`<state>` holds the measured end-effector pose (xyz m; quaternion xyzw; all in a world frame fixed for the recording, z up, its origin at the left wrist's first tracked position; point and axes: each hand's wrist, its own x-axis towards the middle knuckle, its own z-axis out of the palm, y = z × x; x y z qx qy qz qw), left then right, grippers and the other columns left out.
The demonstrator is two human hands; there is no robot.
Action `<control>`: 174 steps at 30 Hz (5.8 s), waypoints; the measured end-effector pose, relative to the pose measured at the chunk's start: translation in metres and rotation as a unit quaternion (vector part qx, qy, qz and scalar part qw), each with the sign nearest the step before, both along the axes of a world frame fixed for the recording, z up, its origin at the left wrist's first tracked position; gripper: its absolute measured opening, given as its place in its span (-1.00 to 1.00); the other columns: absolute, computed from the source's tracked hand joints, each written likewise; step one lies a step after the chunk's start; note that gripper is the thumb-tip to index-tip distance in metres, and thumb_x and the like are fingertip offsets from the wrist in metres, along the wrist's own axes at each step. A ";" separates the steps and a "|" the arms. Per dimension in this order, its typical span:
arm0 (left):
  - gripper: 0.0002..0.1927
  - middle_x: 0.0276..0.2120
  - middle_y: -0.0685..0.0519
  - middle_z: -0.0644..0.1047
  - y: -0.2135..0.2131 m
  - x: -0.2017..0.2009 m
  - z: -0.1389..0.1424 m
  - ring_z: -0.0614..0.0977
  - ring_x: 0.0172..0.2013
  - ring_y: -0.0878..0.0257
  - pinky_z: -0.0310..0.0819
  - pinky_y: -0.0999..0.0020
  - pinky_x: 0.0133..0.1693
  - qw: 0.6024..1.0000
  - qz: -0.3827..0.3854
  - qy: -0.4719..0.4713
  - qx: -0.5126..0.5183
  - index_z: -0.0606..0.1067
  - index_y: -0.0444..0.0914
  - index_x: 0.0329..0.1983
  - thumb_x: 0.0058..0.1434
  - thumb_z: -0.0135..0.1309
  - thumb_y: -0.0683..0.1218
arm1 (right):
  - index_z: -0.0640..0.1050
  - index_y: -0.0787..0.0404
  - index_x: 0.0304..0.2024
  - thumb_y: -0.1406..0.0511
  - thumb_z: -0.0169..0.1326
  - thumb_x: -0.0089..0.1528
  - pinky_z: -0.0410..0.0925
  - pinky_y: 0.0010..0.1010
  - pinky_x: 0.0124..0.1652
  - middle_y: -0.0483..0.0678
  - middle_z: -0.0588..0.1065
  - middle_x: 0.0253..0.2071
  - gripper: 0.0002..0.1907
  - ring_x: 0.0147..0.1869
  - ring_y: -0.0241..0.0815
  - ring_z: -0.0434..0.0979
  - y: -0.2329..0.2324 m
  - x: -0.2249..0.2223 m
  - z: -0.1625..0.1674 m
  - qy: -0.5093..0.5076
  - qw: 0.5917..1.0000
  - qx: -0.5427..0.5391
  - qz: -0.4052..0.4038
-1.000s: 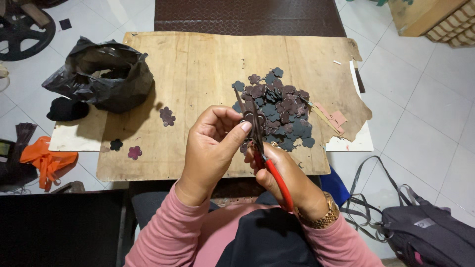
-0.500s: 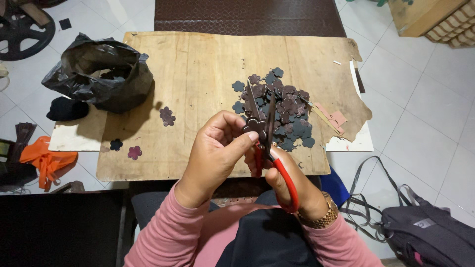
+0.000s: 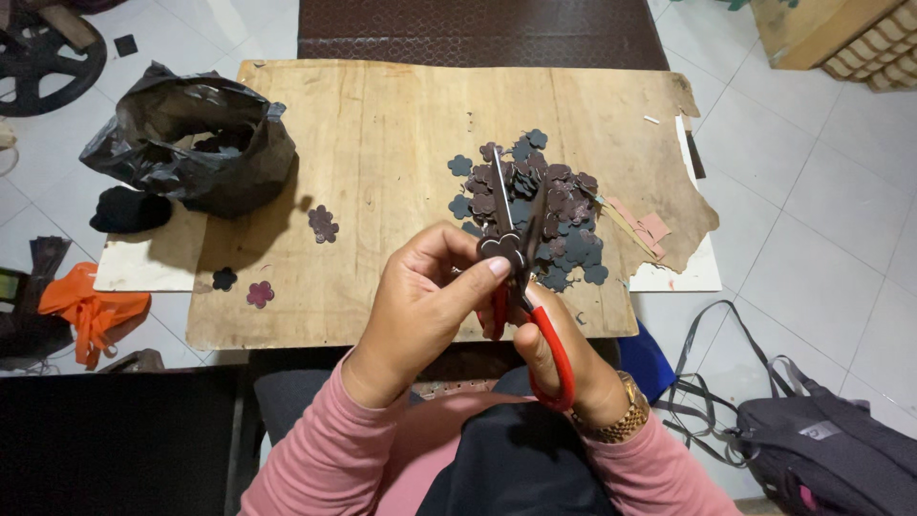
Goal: The person sits at a workbench and uses red-handled shears to trim the edges of small flower-shaped leather pieces, working one piece at a time and placing trimmed pieces onto a pile on the board.
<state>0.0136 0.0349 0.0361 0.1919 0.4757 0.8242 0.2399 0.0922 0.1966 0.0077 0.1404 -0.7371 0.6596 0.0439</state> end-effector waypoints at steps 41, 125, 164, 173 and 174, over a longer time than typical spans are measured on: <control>-0.89 -0.27 0.04 0.61 -0.005 0.001 0.004 0.62 -0.28 0.36 0.58 0.45 -0.18 0.998 0.044 0.045 -0.004 0.49 -0.36 -0.10 0.33 0.09 -0.29 | 0.47 0.34 0.03 -0.39 -0.07 0.22 0.34 -0.46 -0.14 -0.10 0.42 -0.23 -0.07 -0.16 -0.31 0.38 0.004 -0.004 -0.021 -0.038 0.996 -0.054 -0.056; -0.92 -0.29 0.11 0.59 -0.010 -0.008 0.003 0.63 -0.34 0.42 0.55 0.53 -0.28 0.996 0.075 0.052 -0.023 0.51 -0.33 -0.11 0.39 0.09 -0.20 | 0.41 0.23 -0.24 -0.37 -0.05 0.23 0.12 -0.58 -0.35 -0.28 0.24 -0.37 -0.21 -0.31 -0.45 0.15 -0.004 -0.002 -0.018 -0.064 0.997 -0.036 0.005; -0.87 -0.30 0.05 0.59 -0.014 -0.009 0.005 0.62 -0.33 0.42 0.50 0.54 -0.31 0.996 0.084 0.018 -0.030 0.43 -0.30 -0.12 0.31 0.13 -0.25 | 0.39 0.18 -0.25 -0.27 0.01 0.29 0.11 -0.62 -0.41 -0.30 0.24 -0.41 -0.35 -0.38 -0.49 0.16 0.001 -0.001 -0.029 -0.096 0.993 -0.062 0.027; -0.86 -0.27 0.06 0.58 -0.014 -0.009 0.000 0.62 -0.31 0.38 0.42 0.56 -0.33 0.993 0.110 0.022 -0.032 0.45 -0.31 -0.12 0.29 0.13 -0.29 | 0.41 0.18 -0.23 -0.23 0.01 0.29 0.09 -0.63 -0.44 -0.31 0.24 -0.43 -0.39 -0.41 -0.50 0.14 0.000 -0.001 -0.033 -0.111 0.992 -0.062 0.026; -0.86 -0.25 0.06 0.57 -0.014 -0.009 0.000 0.62 -0.29 0.37 0.46 0.54 -0.29 0.994 0.108 0.021 -0.019 0.44 -0.32 -0.11 0.30 0.13 -0.30 | 0.41 0.19 -0.23 -0.22 0.01 0.30 0.09 -0.63 -0.44 -0.31 0.25 -0.43 -0.39 -0.41 -0.50 0.14 0.000 -0.001 -0.033 -0.106 0.992 -0.059 0.026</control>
